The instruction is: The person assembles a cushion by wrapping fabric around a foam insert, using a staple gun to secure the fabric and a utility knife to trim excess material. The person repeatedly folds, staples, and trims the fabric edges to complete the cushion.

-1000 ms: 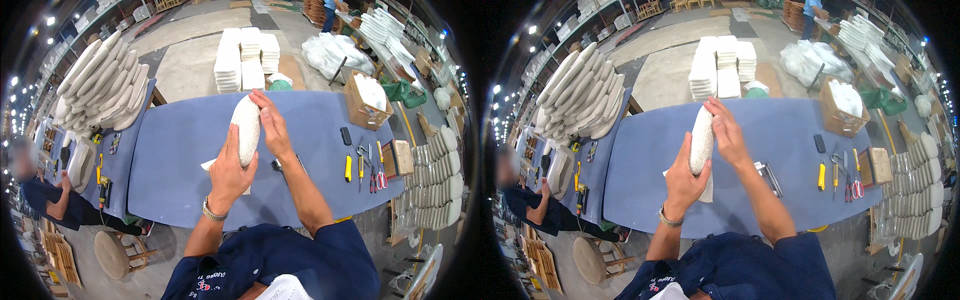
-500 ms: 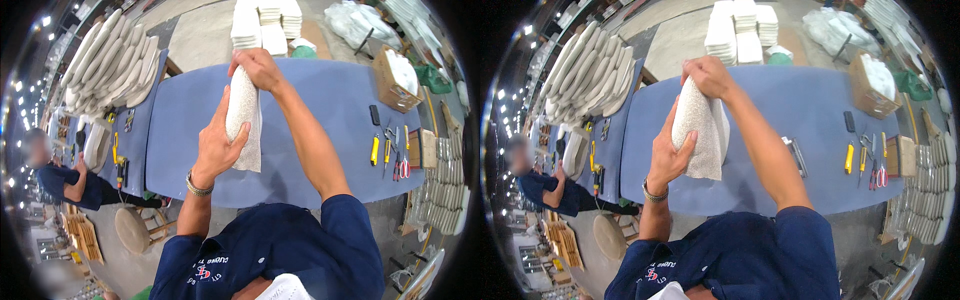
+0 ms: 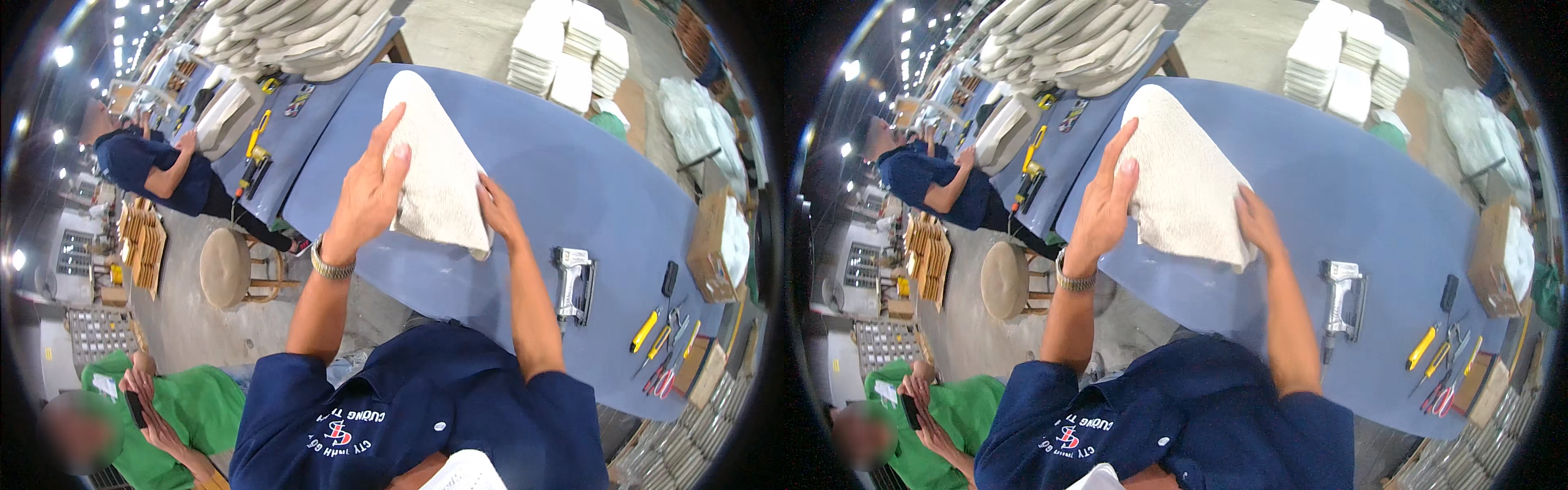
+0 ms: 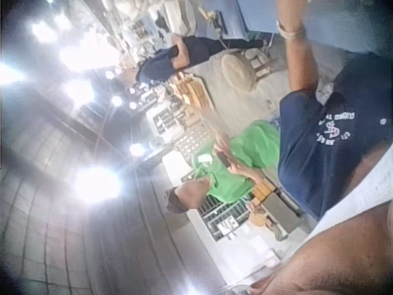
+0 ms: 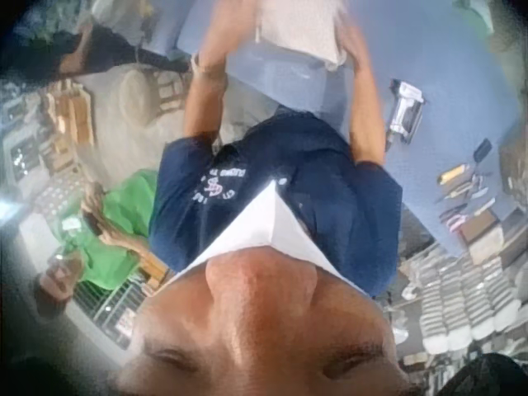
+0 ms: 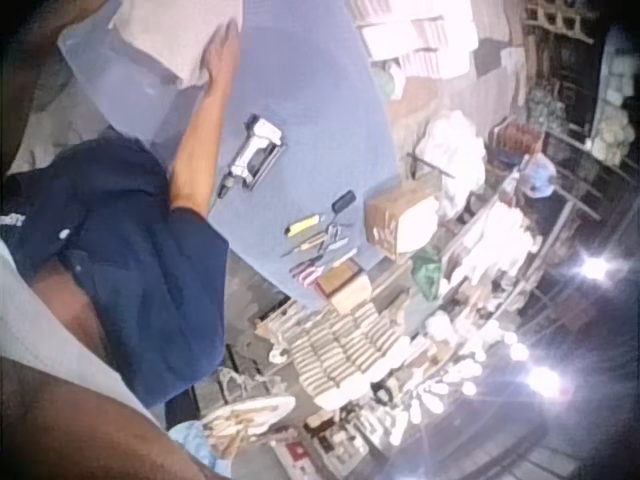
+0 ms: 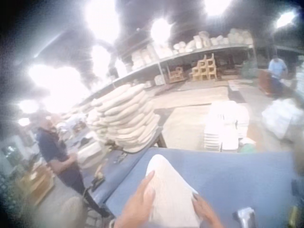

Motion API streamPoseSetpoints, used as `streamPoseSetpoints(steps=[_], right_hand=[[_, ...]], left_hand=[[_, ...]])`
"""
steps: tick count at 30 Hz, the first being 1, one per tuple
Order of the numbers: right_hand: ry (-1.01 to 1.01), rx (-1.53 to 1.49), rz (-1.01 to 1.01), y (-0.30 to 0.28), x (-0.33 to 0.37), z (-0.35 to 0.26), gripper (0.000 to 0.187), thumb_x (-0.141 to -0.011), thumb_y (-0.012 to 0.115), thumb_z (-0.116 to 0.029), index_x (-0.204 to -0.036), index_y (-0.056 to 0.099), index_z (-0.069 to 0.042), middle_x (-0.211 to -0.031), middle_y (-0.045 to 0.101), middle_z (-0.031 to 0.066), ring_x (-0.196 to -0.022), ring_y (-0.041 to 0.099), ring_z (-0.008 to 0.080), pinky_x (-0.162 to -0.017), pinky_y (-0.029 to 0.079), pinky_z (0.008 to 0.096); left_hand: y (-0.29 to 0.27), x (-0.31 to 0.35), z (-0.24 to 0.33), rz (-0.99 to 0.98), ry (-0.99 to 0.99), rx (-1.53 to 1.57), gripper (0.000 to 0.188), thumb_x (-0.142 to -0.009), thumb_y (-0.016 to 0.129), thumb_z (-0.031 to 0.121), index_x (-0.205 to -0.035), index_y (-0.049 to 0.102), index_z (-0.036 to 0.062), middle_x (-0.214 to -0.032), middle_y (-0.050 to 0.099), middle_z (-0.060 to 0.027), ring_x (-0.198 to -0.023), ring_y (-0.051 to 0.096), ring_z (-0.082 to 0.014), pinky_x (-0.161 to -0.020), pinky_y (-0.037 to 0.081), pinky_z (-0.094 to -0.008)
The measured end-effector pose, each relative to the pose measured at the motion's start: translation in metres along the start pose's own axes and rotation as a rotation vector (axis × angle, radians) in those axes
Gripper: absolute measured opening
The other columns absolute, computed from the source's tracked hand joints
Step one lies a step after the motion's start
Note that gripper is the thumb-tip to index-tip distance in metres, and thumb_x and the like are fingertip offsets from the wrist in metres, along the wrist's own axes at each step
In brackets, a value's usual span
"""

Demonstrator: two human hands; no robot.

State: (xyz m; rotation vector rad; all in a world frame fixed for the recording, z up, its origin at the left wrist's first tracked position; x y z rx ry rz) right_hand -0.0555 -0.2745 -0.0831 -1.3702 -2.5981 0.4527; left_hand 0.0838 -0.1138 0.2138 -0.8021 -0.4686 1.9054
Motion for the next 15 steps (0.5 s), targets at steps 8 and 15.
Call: streamPoseSetpoints(steps=[8,15], right_hand=[[0.070,-0.294,0.525,-0.079,0.123,0.023,0.028,-0.104,0.061,-0.022,-0.120,0.071,-0.001,-0.117,0.072,0.0118,-0.108,0.067,0.0199,-0.098,0.051,0.0361],[-0.270,-0.067,0.393,-0.080,0.104,-0.124,0.032,-0.095,0.071,-0.013,-0.126,0.068,-0.004,-0.125,0.070,0.0142,-0.115,0.067,0.0250,-0.099,0.052,0.0368]], left_hand=[[-0.025,-0.014,-0.043,0.054,-0.440,-0.160,0.072,-0.107,0.043,0.057,-0.157,0.037,0.0042,-0.088,0.073,-0.0280,-0.083,0.074,-0.0422,-0.069,0.059,-0.0478],[-0.032,-0.045,-0.031,0.099,-0.292,-0.687,0.083,-0.098,0.039,0.079,-0.118,0.063,0.0014,-0.080,0.072,-0.0275,-0.085,0.071,-0.0506,-0.074,0.053,-0.0575]])
Point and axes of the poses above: each hand's wrist, its own x-axis away from the middle knuckle, its own y-axis out of the palm, z = x × y, the point moved 7 cm from there along -x, towards the middle knuckle
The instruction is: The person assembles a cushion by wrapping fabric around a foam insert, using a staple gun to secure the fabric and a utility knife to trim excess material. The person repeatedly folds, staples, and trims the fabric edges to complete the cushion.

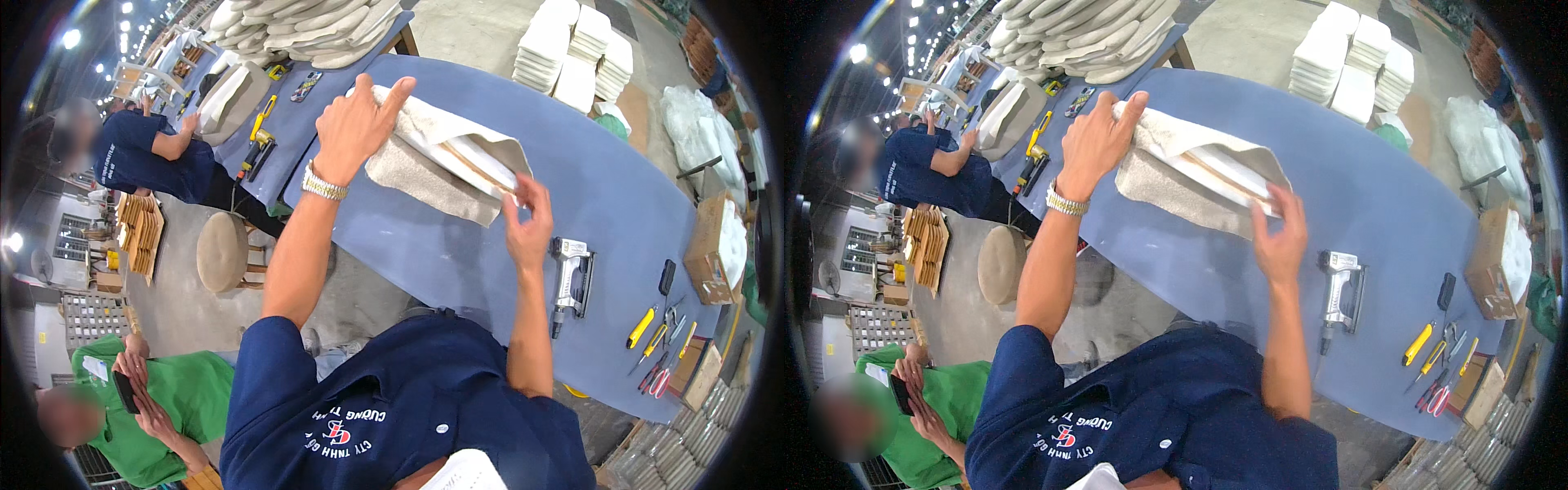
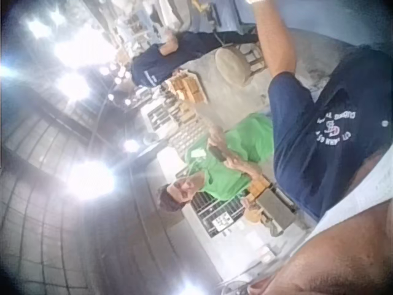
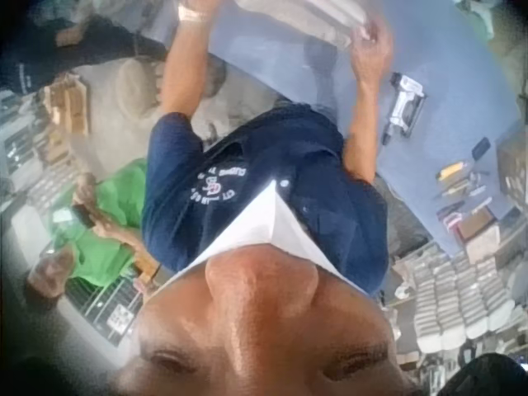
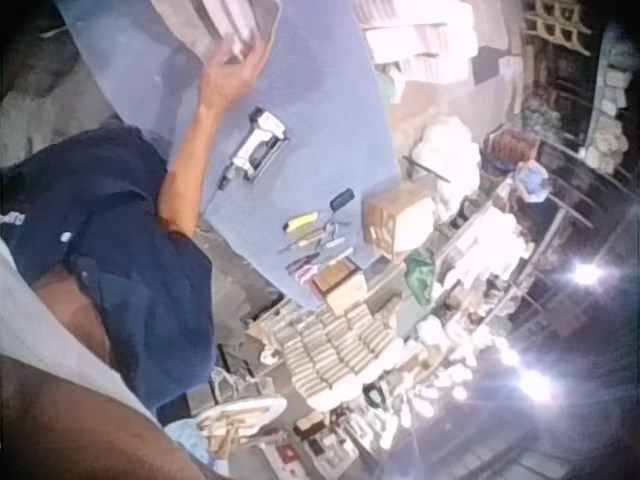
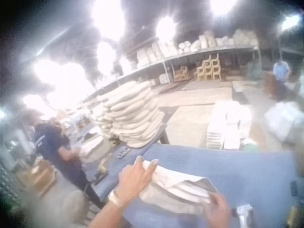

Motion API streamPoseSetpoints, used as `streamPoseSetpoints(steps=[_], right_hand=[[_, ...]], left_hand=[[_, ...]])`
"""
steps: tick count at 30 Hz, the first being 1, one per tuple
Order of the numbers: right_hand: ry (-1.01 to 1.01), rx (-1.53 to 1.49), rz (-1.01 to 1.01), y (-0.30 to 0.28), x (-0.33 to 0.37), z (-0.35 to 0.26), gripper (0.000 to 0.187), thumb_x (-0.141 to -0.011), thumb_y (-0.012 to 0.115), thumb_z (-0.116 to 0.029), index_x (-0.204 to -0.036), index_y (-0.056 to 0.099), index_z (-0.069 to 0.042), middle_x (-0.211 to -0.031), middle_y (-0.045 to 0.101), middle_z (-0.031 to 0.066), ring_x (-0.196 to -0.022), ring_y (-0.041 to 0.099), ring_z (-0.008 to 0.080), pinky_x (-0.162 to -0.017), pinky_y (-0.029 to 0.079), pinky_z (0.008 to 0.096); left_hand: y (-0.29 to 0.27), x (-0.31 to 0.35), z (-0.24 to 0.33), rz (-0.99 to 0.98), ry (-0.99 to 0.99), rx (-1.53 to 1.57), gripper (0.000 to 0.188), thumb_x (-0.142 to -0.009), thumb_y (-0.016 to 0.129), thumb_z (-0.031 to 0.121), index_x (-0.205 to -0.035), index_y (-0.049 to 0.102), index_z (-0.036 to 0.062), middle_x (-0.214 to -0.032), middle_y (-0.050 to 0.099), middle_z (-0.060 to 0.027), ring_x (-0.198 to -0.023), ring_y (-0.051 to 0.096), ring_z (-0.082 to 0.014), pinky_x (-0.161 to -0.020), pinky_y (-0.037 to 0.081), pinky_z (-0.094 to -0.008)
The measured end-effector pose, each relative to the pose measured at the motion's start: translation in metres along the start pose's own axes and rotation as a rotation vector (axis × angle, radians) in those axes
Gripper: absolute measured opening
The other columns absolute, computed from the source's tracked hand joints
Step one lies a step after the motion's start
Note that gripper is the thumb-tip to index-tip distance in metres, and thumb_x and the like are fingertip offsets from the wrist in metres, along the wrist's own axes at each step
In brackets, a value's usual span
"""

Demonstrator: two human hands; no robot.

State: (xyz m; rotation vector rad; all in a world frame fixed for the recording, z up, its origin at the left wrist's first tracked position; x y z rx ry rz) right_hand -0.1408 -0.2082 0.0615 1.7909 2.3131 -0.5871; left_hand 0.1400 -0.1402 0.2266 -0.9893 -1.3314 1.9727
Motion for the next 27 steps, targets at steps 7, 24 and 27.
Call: streamPoseSetpoints(steps=[7,24,27], right_hand=[[-0.428,0.163,-0.254,0.058,-0.084,-0.096,0.056,-0.085,0.074,-0.011,-0.140,0.061,-0.011,-0.136,0.066,0.0138,-0.123,0.062,0.0359,-0.103,0.051,0.0401],[-0.479,0.103,-0.173,0.059,-0.072,-0.141,0.030,-0.106,0.061,-0.025,-0.084,0.059,-0.004,-0.071,0.054,0.0119,-0.061,0.052,0.0233,-0.056,0.043,0.0363],[-0.257,-0.181,-0.101,0.032,-0.060,-0.141,0.035,-0.110,0.056,-0.028,-0.085,0.061,-0.004,-0.072,0.058,0.0046,-0.064,0.049,0.0127,-0.059,0.042,0.0313]], left_hand=[[-0.004,-0.001,0.020,-0.010,0.024,0.046,0.086,-0.094,0.044,0.082,-0.119,0.059,0.0013,-0.082,0.072,-0.0291,-0.085,0.071,-0.0506,-0.074,0.055,-0.0584],[0.045,0.101,0.024,0.377,0.216,0.625,0.079,-0.096,0.069,0.027,-0.159,0.031,0.0001,-0.135,0.060,-0.0310,-0.104,0.069,-0.0464,-0.083,0.058,-0.0487],[-0.014,0.101,0.046,0.257,0.350,0.538,0.067,-0.091,0.072,0.025,-0.151,0.051,0.0055,-0.107,0.073,-0.0263,-0.085,0.072,-0.0435,-0.074,0.058,-0.0482]])
Point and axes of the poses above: each hand's wrist, its own x-axis away from the middle knuckle, its own y-axis out of the palm, z = x × y, the point moved 7 cm from there along -x, towards the middle knuckle
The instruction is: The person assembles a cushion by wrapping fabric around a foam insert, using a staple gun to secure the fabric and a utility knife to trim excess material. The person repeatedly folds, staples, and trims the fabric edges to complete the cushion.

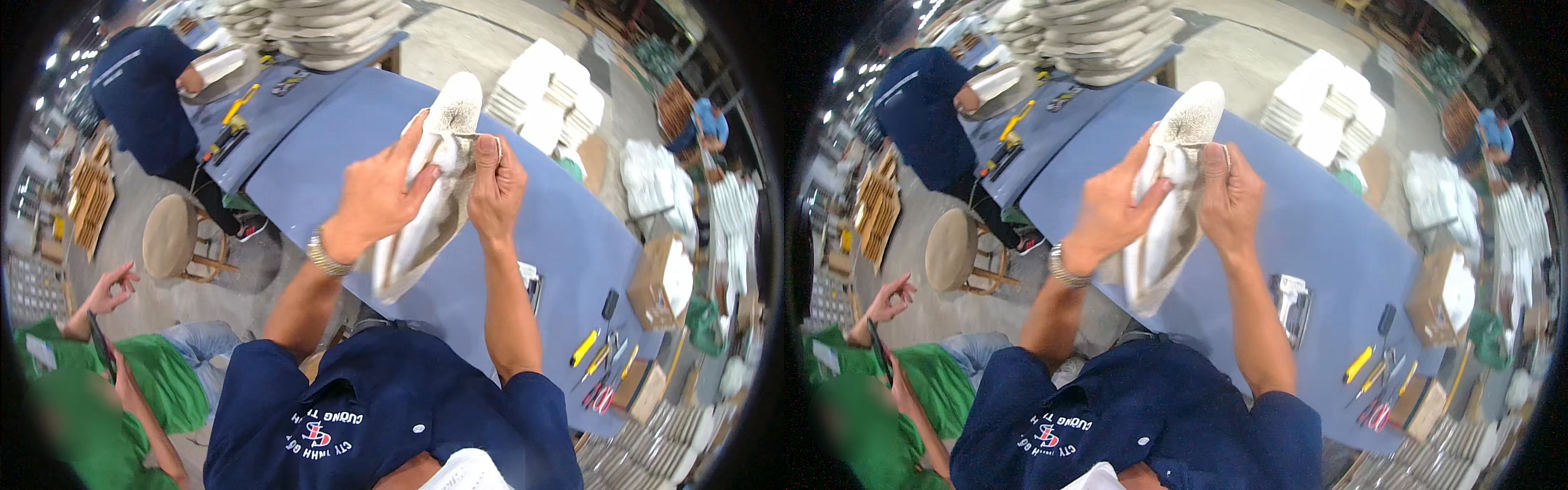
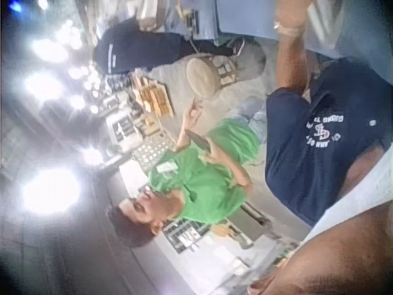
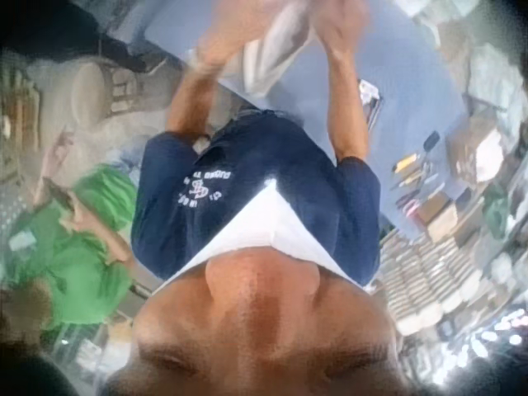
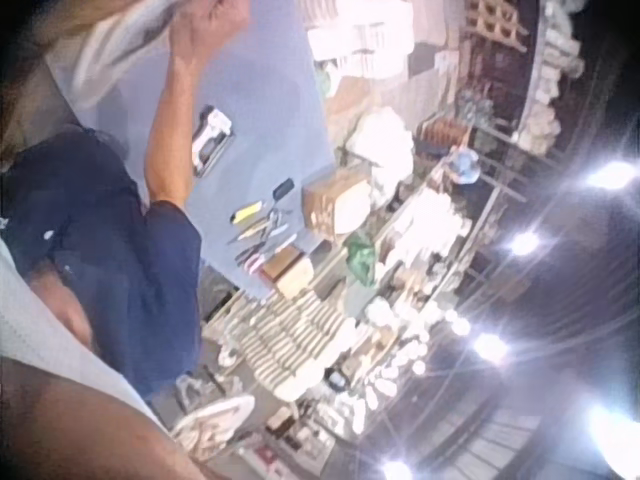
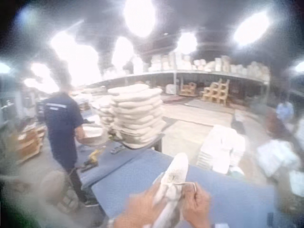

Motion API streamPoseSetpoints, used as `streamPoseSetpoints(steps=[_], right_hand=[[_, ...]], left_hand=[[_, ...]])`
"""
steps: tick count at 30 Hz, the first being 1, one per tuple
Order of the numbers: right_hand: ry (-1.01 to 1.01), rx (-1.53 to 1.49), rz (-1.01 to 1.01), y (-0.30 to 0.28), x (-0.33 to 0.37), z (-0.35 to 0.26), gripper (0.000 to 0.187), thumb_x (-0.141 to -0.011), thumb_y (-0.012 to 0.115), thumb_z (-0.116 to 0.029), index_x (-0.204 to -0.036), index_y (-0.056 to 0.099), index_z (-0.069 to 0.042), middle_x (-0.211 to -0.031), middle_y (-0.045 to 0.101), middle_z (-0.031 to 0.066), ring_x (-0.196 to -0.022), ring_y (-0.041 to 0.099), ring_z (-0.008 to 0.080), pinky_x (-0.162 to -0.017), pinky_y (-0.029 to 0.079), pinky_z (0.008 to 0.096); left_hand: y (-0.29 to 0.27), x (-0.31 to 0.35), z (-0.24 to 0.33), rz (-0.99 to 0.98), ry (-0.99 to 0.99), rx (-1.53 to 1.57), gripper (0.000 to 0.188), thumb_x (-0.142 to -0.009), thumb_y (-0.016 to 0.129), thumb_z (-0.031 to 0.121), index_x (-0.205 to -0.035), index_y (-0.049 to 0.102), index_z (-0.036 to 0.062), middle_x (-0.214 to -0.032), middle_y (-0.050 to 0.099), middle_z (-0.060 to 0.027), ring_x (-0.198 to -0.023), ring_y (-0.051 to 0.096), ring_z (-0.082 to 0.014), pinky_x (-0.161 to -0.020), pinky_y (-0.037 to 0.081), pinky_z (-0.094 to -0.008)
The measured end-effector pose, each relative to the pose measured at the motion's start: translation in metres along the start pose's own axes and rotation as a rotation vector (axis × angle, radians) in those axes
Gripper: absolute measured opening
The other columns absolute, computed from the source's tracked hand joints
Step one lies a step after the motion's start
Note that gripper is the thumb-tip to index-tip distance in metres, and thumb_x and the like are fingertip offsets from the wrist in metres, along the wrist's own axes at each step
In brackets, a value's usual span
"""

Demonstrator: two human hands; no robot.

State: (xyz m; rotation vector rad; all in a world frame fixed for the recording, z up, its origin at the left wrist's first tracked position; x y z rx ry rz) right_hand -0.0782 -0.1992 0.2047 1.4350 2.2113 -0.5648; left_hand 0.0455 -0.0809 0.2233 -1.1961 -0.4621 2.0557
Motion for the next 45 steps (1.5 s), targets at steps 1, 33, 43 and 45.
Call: streamPoseSetpoints(steps=[1,33,43,45], right_hand=[[0.061,-0.122,0.045,-0.004,0.011,-0.002,0.036,-0.111,0.054,-0.029,-0.086,0.062,-0.004,-0.073,0.058,0.0015,-0.067,0.047,0.0096,-0.060,0.042,0.0299],[0.743,-0.226,0.125,-0.063,0.248,0.173,0.038,-0.111,0.055,-0.031,-0.084,0.056,-0.005,-0.073,0.044,-0.0071,-0.071,0.037,0.0046,-0.061,0.034,0.0260],[0.744,0.173,-0.188,-0.119,0.240,0.150,0.030,-0.101,0.065,-0.035,-0.101,0.068,-0.005,-0.086,0.072,0.0149,-0.079,0.069,0.0298,-0.073,0.053,0.0415],[0.882,0.280,0.019,-0.188,0.252,0.166,0.033,-0.099,0.067,-0.039,-0.106,0.069,-0.007,-0.094,0.074,0.0127,-0.088,0.071,0.0258,-0.081,0.055,0.0397]], left_hand=[[-0.007,-0.007,0.010,-0.135,-0.012,-0.046,0.066,-0.090,0.071,0.027,-0.150,0.052,0.0064,-0.101,0.073,-0.0258,-0.083,0.072,-0.0440,-0.073,0.058,-0.0490],[0.204,0.137,-0.043,-0.571,-0.340,0.578,0.010,-0.094,0.074,0.006,-0.102,0.074,-0.0012,-0.117,0.077,-0.0155,-0.105,0.073,-0.0198,-0.091,0.057,-0.0320],[0.196,0.148,-0.025,-0.623,-0.268,0.426,0.011,-0.092,0.073,0.000,-0.102,0.071,0.0005,-0.125,0.074,-0.0157,-0.115,0.072,-0.0267,-0.098,0.057,-0.0370],[0.203,0.151,-0.024,-0.617,-0.277,0.477,0.011,-0.091,0.073,0.000,-0.102,0.070,-0.0001,-0.125,0.074,-0.0159,-0.115,0.072,-0.0266,-0.098,0.057,-0.0376]])
Point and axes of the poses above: each hand's wrist, its own x-axis away from the middle knuckle, its own y-axis out of the palm, z = x × y, the point moved 7 cm from there along -x, towards the middle knuckle
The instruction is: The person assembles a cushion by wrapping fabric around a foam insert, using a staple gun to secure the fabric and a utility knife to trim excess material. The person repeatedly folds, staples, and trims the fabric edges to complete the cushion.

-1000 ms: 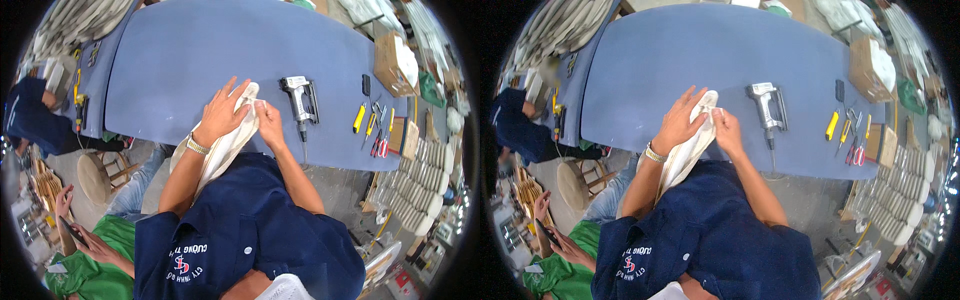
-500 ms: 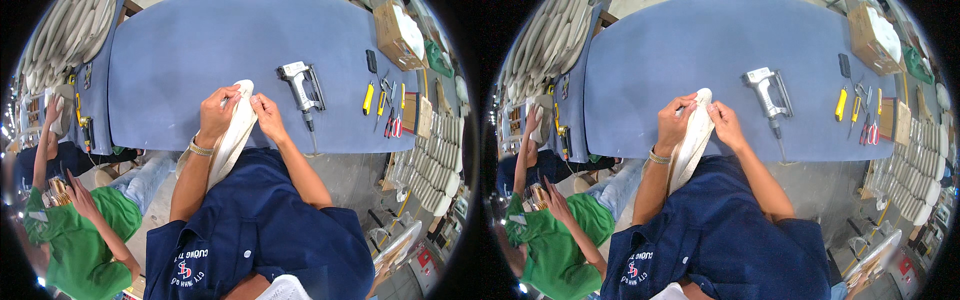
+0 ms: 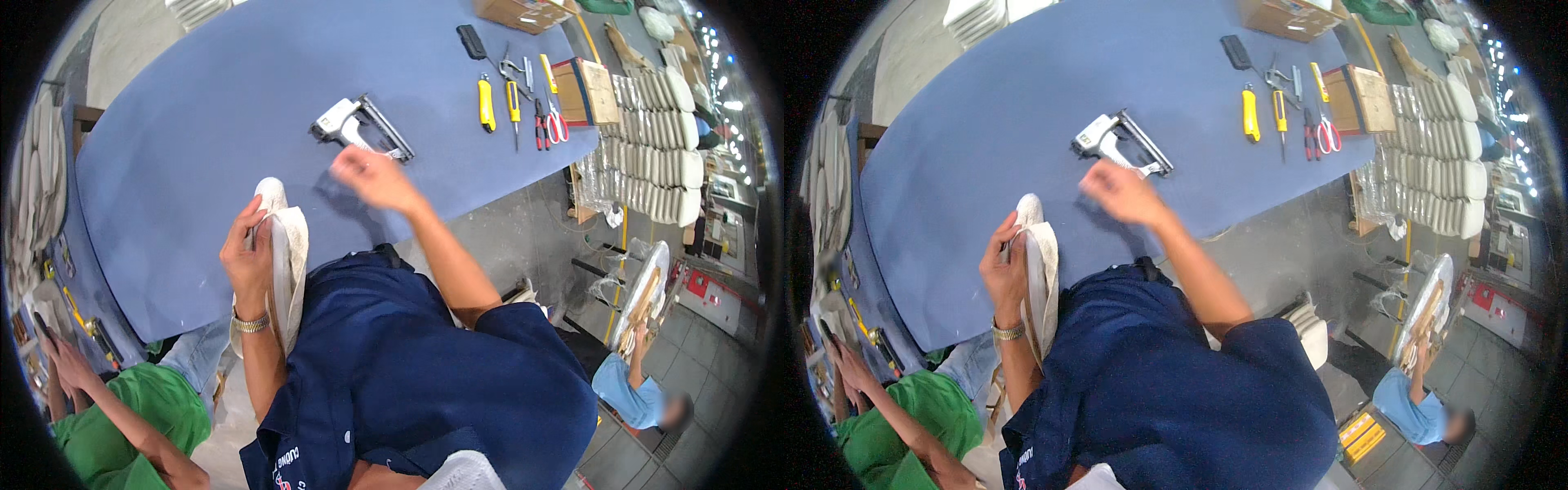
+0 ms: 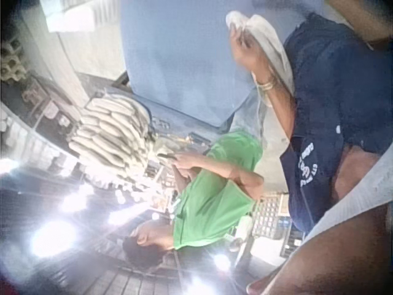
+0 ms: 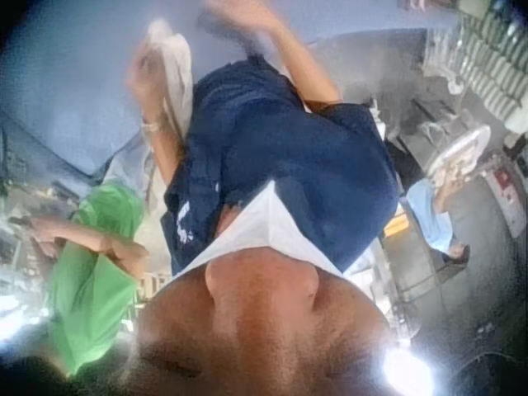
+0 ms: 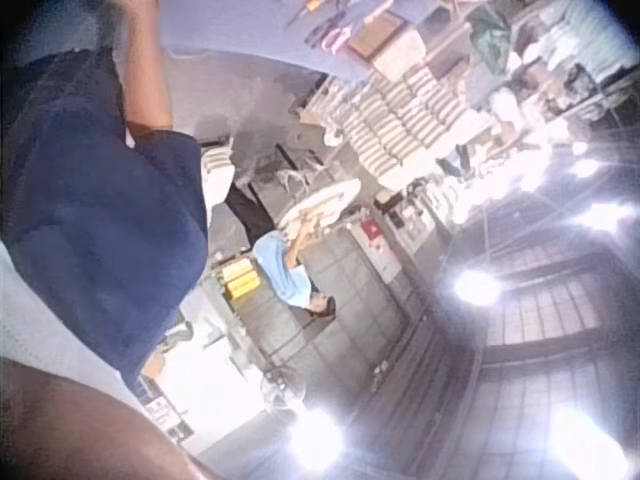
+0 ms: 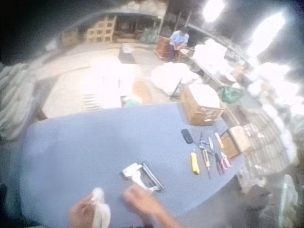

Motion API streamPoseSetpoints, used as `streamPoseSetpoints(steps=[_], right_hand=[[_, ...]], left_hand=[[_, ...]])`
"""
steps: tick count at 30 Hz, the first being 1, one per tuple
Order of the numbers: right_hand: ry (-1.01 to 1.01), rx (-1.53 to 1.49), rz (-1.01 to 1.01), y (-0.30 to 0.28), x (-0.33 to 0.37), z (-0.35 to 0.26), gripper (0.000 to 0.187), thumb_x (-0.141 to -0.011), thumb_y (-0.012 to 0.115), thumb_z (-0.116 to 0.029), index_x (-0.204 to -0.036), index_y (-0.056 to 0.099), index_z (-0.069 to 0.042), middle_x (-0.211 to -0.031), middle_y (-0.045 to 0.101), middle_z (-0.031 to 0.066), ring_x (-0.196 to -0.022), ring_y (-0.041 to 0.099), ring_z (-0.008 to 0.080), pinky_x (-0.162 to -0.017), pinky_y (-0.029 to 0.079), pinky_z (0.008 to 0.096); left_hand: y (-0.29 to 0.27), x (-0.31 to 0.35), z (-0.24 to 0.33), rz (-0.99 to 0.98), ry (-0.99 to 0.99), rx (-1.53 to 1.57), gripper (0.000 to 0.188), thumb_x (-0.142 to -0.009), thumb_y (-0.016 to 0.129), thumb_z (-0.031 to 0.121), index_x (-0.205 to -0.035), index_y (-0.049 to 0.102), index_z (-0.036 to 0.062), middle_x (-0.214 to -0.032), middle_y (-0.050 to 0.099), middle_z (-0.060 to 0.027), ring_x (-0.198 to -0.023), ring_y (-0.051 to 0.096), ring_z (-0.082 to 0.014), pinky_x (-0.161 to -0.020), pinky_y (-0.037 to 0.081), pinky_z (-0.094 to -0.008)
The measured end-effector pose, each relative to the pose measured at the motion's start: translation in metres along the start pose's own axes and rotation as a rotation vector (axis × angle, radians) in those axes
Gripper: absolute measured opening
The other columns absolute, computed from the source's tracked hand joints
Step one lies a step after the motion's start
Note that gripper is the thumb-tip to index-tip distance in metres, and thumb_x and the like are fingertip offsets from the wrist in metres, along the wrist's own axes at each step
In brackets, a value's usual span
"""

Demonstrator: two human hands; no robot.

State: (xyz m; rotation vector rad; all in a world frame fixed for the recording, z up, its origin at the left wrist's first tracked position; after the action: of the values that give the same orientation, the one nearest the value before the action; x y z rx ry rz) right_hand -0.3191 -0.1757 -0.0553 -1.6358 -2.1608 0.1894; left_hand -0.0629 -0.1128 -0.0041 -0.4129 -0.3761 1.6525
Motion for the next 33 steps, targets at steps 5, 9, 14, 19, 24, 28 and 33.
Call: streamPoseSetpoints(steps=[5,9,14,19,24,28,33], right_hand=[[0.100,0.506,0.734,-0.197,-0.025,0.135,0.033,-0.093,0.074,-0.027,-0.118,0.068,-0.006,-0.109,0.073,0.0126,-0.097,0.071,0.0252,-0.087,0.056,0.0392],[0.266,0.781,0.741,-0.277,-0.032,0.199,0.073,-0.084,0.080,-0.042,-0.139,0.058,0.000,-0.129,0.067,0.0249,-0.122,0.063,0.0427,-0.105,0.049,0.0486],[0.420,0.801,0.613,-0.274,-0.042,0.236,0.053,-0.084,0.080,-0.036,-0.120,0.065,0.000,-0.105,0.072,0.0221,-0.103,0.068,0.0423,-0.090,0.053,0.0512],[0.375,-0.318,0.530,-0.227,-0.034,0.218,0.041,-0.095,0.072,-0.030,-0.128,0.067,-0.005,-0.094,0.069,0.0070,-0.076,0.066,0.0175,-0.070,0.057,0.0345],[0.212,-0.732,0.175,-0.066,0.015,0.003,0.020,-0.106,0.058,-0.017,-0.122,0.059,-0.005,-0.087,0.069,0.0076,-0.065,0.064,0.0140,-0.059,0.058,0.0312],[0.159,-0.796,-0.095,0.026,0.048,-0.083,0.024,-0.104,0.061,-0.017,-0.122,0.051,-0.003,-0.079,0.068,0.0120,-0.061,0.067,0.0183,-0.061,0.060,0.0339],[0.284,-0.763,-0.252,0.089,0.061,-0.072,0.021,-0.105,0.058,-0.019,-0.117,0.046,-0.006,-0.072,0.066,0.0096,-0.054,0.063,0.0160,-0.051,0.053,0.0297]], left_hand=[[0.000,-0.003,0.011,0.032,0.087,-0.021,0.013,-0.090,0.076,0.000,-0.102,0.071,0.0009,-0.124,0.074,-0.0161,-0.114,0.072,-0.0278,-0.097,0.057,-0.0373],[0.000,-0.001,0.005,0.067,0.161,-0.055,0.015,-0.090,0.077,0.000,-0.104,0.071,0.0021,-0.122,0.075,-0.0161,-0.110,0.073,-0.0260,-0.096,0.057,-0.0355],[0.000,0.000,0.004,0.080,0.055,0.016,0.007,-0.093,0.074,0.005,-0.095,0.069,0.0014,-0.117,0.077,-0.0123,-0.103,0.075,-0.0240,-0.091,0.058,-0.0350],[0.005,0.001,0.005,0.089,0.074,0.036,0.007,-0.093,0.074,0.009,-0.094,0.069,0.0053,-0.117,0.077,-0.0109,-0.107,0.074,-0.0275,-0.090,0.058,-0.0369],[0.012,0.004,-0.003,0.073,0.008,0.101,0.009,-0.094,0.075,0.010,-0.092,0.070,0.0032,-0.118,0.077,-0.0119,-0.107,0.074,-0.0254,-0.091,0.057,-0.0361],[0.013,0.002,0.000,0.009,-0.023,0.122,0.007,-0.096,0.074,0.008,-0.097,0.073,0.0019,-0.121,0.076,-0.0123,-0.111,0.071,-0.0199,-0.096,0.054,-0.0342],[0.010,0.002,-0.001,-0.014,0.006,0.136,0.008,-0.091,0.077,0.009,-0.096,0.075,0.0029,-0.120,0.076,-0.0125,-0.112,0.072,-0.0244,-0.095,0.055,-0.0355]])
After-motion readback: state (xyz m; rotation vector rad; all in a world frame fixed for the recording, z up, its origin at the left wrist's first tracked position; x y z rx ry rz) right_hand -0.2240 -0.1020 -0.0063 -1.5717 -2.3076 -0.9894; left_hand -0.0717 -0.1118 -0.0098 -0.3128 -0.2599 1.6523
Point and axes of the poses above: each hand's wrist, its own x-axis away from the middle knuckle, its own y-axis out of the palm, z = x × y, the point moved 7 cm from there along -x, towards the middle knuckle
